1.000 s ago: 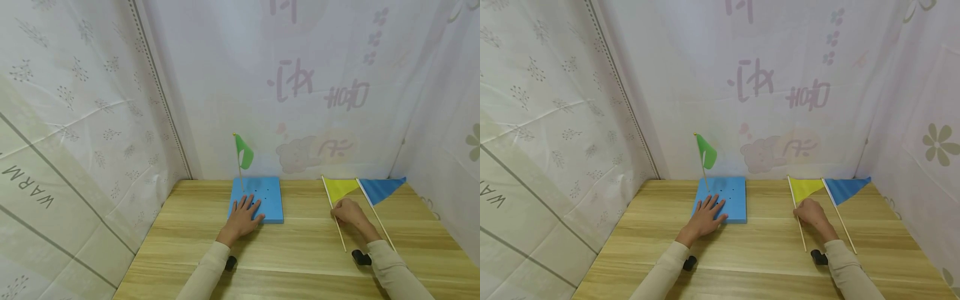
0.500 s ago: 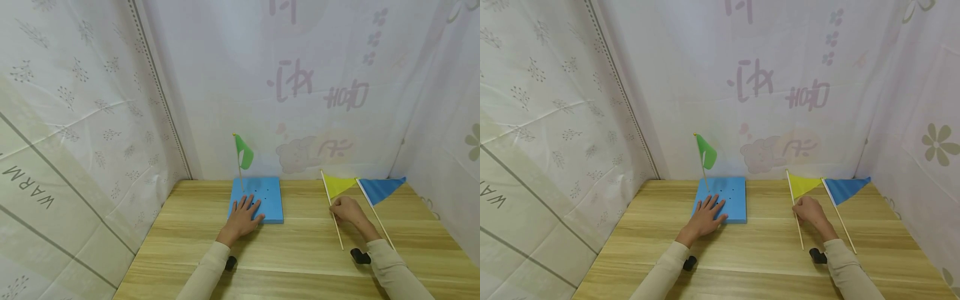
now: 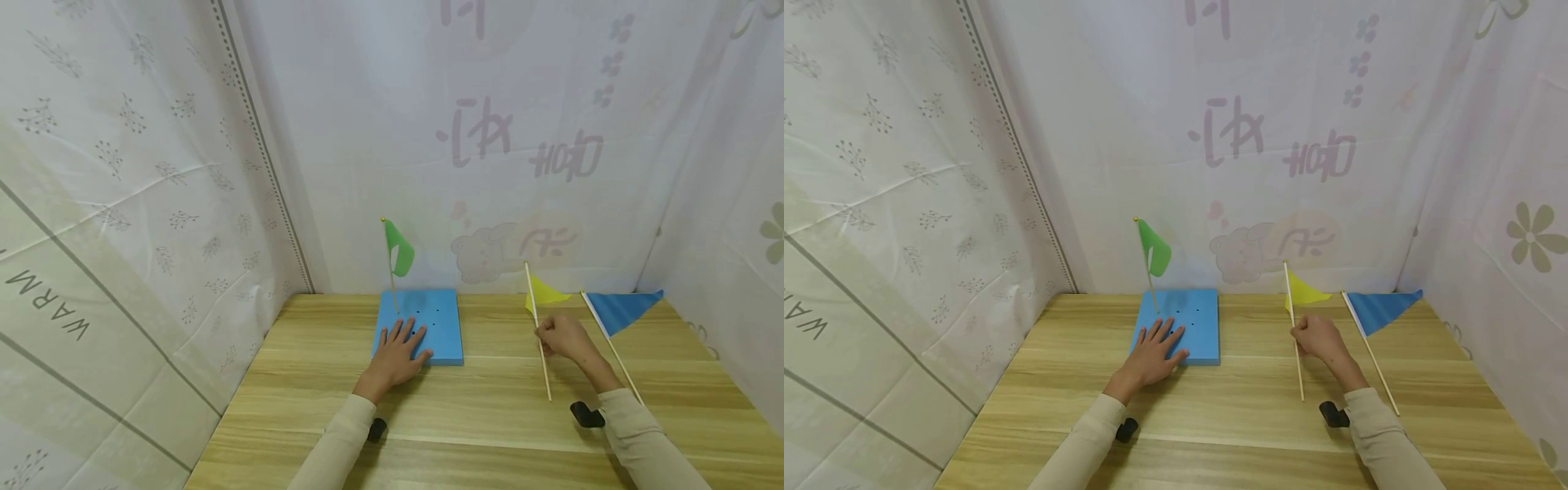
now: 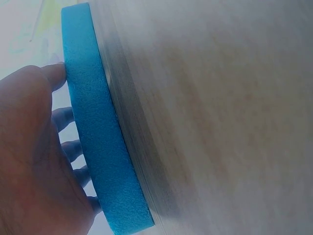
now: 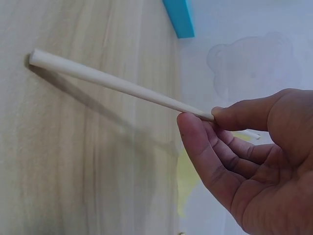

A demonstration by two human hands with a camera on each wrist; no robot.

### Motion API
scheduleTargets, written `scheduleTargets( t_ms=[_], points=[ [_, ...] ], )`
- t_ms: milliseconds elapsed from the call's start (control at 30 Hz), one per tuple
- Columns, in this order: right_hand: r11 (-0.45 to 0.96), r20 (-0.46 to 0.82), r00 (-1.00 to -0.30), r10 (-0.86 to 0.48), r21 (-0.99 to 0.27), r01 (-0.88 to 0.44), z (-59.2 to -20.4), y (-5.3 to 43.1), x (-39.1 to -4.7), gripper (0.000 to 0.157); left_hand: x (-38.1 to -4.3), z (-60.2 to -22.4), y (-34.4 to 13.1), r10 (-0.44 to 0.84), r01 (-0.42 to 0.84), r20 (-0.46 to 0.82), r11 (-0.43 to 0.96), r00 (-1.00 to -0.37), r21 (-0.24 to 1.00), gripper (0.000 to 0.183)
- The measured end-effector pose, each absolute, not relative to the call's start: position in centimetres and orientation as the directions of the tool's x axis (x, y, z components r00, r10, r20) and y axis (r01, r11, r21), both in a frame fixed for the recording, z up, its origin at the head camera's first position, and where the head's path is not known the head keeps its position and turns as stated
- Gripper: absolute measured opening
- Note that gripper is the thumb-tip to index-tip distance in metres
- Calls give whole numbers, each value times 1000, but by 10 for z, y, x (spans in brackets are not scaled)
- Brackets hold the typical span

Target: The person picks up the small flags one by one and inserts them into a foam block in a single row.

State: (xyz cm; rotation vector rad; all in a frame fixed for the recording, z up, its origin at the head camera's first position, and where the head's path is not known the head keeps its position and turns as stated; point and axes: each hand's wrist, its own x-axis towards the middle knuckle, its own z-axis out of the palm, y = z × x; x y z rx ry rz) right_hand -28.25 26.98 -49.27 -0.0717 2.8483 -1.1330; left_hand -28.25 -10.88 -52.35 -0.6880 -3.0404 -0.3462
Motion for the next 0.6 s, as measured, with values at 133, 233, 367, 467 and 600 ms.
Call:
scheduleTargets(
  t_ms=[133, 233, 367, 467, 600],
  points=[
    [713, -31, -996, -78, -701, -34, -486, 266, -282, 26, -282, -524, -109, 425, 427, 57, 878, -903, 217, 63],
    [709, -20, -997, -78, -704, -41, -482, 264, -282, 24, -282, -524, -109, 428, 431, 60, 876, -902, 218, 63],
    [701, -18, -997, -77, -712, -41, -476, 261, -283, 24, -282, -522, -109, 430, 433, 62, 875, -901, 215, 63],
    [687, -15, -997, -72, -726, -39, -472, 260, -285, 25, -281, -522, -109, 429, 431, 57, 878, -902, 210, 64],
    [686, 17, -998, -61, -726, -55, -469, 257, -289, 24, -281, -522, -109, 427, 429, 57, 878, -902, 213, 64]
  ],
)
